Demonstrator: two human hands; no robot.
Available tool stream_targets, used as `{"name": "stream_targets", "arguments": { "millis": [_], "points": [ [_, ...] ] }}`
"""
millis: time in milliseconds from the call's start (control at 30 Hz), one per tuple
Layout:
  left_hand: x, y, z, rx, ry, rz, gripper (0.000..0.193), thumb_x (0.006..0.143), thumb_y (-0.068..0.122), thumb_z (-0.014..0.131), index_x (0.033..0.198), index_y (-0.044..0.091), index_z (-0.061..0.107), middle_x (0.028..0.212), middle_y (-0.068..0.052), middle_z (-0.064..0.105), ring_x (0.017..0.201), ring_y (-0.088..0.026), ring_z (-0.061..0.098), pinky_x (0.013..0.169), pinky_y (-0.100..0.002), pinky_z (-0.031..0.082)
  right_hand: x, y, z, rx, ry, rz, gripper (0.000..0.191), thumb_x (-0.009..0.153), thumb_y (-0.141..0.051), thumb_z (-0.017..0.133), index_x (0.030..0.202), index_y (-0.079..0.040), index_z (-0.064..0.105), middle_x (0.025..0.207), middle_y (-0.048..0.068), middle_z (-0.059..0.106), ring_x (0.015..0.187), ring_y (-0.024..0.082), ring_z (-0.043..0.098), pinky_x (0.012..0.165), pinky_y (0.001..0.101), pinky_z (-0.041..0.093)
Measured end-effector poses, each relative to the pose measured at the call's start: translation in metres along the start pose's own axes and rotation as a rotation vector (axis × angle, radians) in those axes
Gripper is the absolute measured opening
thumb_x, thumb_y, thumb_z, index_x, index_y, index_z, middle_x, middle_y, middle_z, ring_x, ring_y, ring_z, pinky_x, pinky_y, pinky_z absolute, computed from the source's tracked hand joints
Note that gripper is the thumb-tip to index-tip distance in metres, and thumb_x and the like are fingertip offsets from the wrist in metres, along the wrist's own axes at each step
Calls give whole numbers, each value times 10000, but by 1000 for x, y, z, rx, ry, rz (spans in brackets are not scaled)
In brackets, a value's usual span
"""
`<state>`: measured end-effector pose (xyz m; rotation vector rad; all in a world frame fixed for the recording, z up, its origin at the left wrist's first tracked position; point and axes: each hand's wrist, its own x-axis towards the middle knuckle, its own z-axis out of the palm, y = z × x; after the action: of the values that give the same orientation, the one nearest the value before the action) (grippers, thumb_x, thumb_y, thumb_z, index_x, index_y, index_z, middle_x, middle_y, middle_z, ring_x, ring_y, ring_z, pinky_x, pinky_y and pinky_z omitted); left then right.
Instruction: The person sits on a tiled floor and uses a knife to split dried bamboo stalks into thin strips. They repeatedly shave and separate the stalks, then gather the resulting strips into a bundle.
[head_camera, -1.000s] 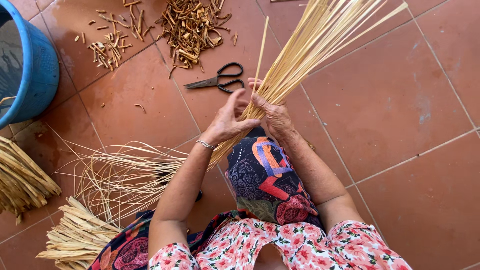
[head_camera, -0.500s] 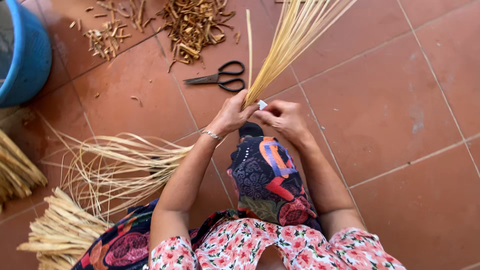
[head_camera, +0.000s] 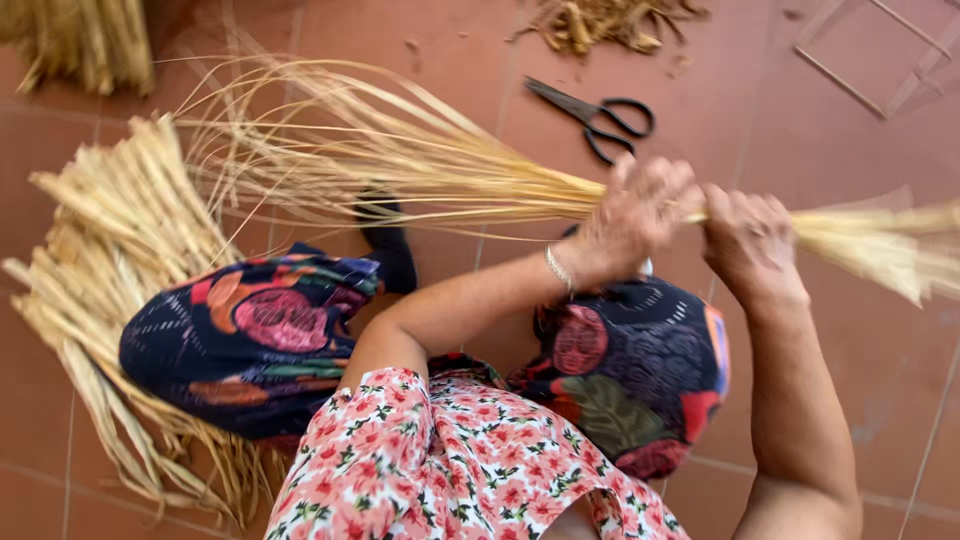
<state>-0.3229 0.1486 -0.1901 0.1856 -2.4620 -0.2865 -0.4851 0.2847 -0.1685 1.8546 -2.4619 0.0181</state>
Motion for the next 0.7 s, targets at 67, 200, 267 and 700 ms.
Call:
{"name": "stream_targets", "arguments": {
  "millis": [67,200,267,700],
  "points": [
    [-26,-2,-9,-256,8,22,312,920,239,790,1171,116,652,1156,-70,652,1145,-263,635,980,-465,532,-5,6,7,93,27,47,50,1005,-147,665,1038,-111,654,869,95,694,891,313,690,823,469,526],
    [-74,-40,-13,-1067,-644,-691,639,846,513,784,1322,135,587,1243,-110,702,1175,-246,619,1035,-409,525,-10,7,5,207,49,115,201,1087,-247,685,996,-73,642,938,127,702,860,348,675,794,494,527],
    [-79,-67,-9,-1420,-640,-871,1136,687,540,869,1556,182,231,1419,-147,587,1378,-308,496,1170,-471,366,-11,4,-4,239,92,107,176,1086,-241,686,1035,-76,651,955,126,705,877,348,677,796,494,528],
    [-14,-129,-25,-2219,917,-1001,212,1063,224,750,1151,137,577,971,-66,665,986,-267,678,952,-545,601,-67,13,8,320,47,299,194,1138,-266,686,1064,-87,665,863,176,692,837,374,677,789,473,535]
  ]
}}
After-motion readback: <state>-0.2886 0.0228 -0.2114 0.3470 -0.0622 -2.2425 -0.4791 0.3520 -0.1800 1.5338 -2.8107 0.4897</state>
